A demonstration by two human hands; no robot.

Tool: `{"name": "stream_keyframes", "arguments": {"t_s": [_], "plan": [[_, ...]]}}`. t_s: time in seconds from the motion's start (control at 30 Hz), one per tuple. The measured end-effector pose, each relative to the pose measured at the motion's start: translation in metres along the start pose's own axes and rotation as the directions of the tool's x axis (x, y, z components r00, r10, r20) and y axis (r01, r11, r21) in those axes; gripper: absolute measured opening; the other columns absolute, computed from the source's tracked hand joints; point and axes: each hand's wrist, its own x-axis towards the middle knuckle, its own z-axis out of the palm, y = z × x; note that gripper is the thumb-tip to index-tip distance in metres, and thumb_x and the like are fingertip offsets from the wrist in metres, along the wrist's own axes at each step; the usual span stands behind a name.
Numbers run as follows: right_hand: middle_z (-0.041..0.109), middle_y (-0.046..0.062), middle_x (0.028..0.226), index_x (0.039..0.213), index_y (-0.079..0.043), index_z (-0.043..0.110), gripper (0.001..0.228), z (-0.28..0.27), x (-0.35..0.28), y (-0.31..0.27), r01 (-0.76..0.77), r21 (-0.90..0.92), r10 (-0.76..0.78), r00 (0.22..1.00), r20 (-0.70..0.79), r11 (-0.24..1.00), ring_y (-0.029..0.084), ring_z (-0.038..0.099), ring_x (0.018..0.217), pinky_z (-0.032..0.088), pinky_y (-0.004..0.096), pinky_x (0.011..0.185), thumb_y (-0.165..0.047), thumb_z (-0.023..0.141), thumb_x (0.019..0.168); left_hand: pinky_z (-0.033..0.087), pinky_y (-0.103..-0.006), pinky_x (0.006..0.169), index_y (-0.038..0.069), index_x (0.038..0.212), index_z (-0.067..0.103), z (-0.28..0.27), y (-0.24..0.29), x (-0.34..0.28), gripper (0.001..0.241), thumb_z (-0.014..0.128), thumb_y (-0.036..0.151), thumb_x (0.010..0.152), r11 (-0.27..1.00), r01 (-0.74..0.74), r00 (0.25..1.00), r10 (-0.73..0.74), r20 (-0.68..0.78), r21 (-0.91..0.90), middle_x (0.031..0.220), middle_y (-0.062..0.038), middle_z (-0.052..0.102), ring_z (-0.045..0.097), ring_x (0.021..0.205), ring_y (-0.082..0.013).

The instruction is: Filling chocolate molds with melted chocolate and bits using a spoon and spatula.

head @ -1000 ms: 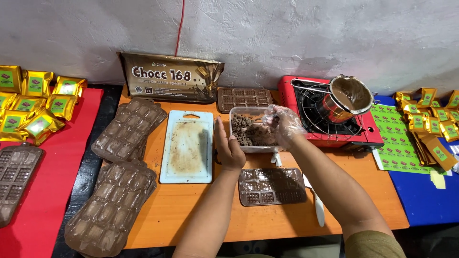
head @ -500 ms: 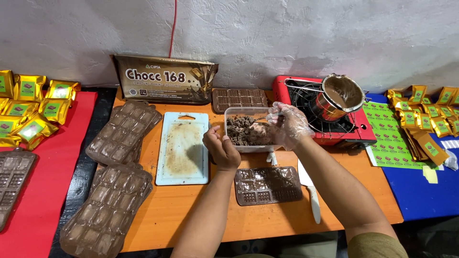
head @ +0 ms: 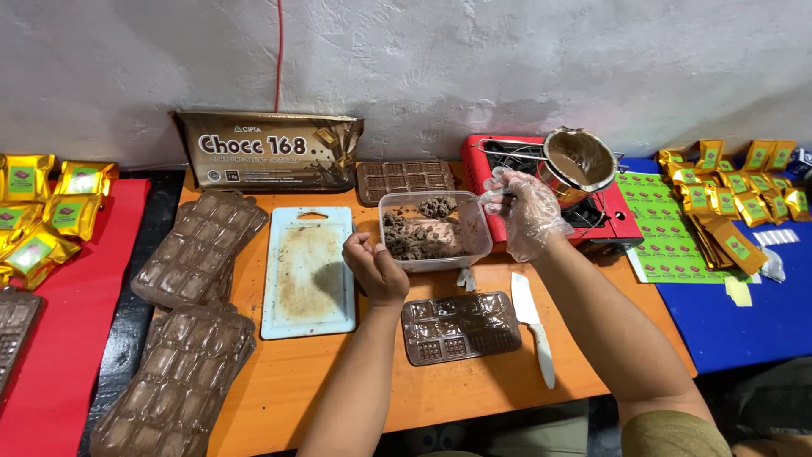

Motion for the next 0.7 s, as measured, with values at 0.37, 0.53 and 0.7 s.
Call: {"name": "stream_keyframes", "arguments": {"t_s": [0.37, 0.53, 0.7], "plan": [[0.062, 0.010, 0.083, 0.109, -0.004, 0.068, 0.016, -0.033, 0.026, -0.021, 0.050, 0.031, -0.049, 0.998, -0.029, 0.998, 0.018, 0.066, 0.065, 0.055, 0.023, 0.051, -0.008, 0.058, 0.097, 0.041, -0.0349, 0.083, 0.010, 0.108, 0.049, 0.001, -0.006, -0.001, 0.023, 0.049, 0.020, 0.088, 1.000, -0.005, 1.000, 0.005, -0.009, -0.005, 0.090, -0.006, 0.037, 0.046, 0.082, -0.0273], [0.058, 0.010, 0.080, 0.105, -0.005, 0.065, 0.013, -0.035, 0.024, -0.039, 0.085, 0.100, -0.082, 0.996, -0.029, 0.991, 0.017, 0.062, 0.063, 0.050, 0.021, 0.050, -0.007, 0.055, 0.097, 0.041, -0.0350, 0.081, 0.009, 0.107, 0.048, -0.001, -0.001, 0.000, 0.022, 0.049, 0.019, 0.087, 1.000, 0.003, 1.000, -0.003, 0.006, -0.018, 0.090, -0.007, 0.036, 0.046, 0.081, -0.0277], [0.056, 0.009, 0.081, 0.104, -0.006, 0.065, 0.012, -0.042, 0.028, -0.053, 0.115, 0.120, -0.112, 0.993, -0.034, 0.986, 0.017, 0.061, 0.064, 0.050, 0.021, 0.051, -0.006, 0.056, 0.096, 0.041, -0.0348, 0.079, 0.008, 0.105, 0.048, 0.000, 0.001, 0.000, 0.021, 0.048, 0.017, 0.086, 1.000, -0.001, 1.000, 0.001, 0.010, -0.029, 0.087, -0.005, 0.034, 0.043, 0.079, -0.0259]]}}
